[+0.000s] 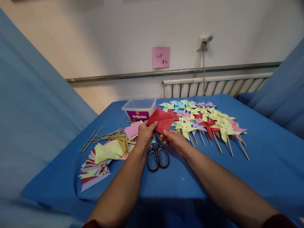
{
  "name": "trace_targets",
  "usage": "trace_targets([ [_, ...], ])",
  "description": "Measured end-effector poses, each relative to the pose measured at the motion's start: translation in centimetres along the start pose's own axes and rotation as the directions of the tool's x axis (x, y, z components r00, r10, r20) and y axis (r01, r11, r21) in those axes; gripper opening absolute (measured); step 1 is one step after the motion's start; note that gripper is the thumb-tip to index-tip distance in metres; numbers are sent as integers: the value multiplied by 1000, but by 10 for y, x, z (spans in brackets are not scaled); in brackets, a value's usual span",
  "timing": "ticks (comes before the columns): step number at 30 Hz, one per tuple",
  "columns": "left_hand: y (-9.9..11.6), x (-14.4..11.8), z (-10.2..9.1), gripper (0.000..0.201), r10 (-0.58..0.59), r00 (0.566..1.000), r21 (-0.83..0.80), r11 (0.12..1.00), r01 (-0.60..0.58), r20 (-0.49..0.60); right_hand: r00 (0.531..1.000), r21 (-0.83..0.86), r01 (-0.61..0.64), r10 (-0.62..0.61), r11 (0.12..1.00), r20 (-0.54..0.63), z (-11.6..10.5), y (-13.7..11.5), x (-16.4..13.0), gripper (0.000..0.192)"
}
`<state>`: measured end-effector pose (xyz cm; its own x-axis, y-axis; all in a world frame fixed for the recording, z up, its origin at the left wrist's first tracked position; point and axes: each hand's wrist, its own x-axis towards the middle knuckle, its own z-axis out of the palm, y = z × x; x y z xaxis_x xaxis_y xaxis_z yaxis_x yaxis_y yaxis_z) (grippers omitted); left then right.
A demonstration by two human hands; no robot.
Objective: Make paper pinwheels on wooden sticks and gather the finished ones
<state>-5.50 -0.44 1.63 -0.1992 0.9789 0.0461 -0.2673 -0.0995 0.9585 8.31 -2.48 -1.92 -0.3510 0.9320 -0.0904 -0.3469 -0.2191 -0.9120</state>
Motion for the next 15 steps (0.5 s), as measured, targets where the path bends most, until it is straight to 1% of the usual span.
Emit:
trace_targets([
  [3,1,0,0,39,-3,1000,-25,1000,3,6,999,65,-44,44,997,3,-2,1,1,49],
  [7,1,0,0,40,-5,1000,-32,999,5,7,999,92,-27,30,995,-36,-3,0,2,46],
  [11,1,-1,0,40,-5,1000,-38,999,5,-5,1000,41,10,-9,999,-29,-2,2,3,37],
  [15,1,-5,3,39,-15,999,-75,997,18,43,998,-16,65,-65,998,-13,0,3,2,33],
])
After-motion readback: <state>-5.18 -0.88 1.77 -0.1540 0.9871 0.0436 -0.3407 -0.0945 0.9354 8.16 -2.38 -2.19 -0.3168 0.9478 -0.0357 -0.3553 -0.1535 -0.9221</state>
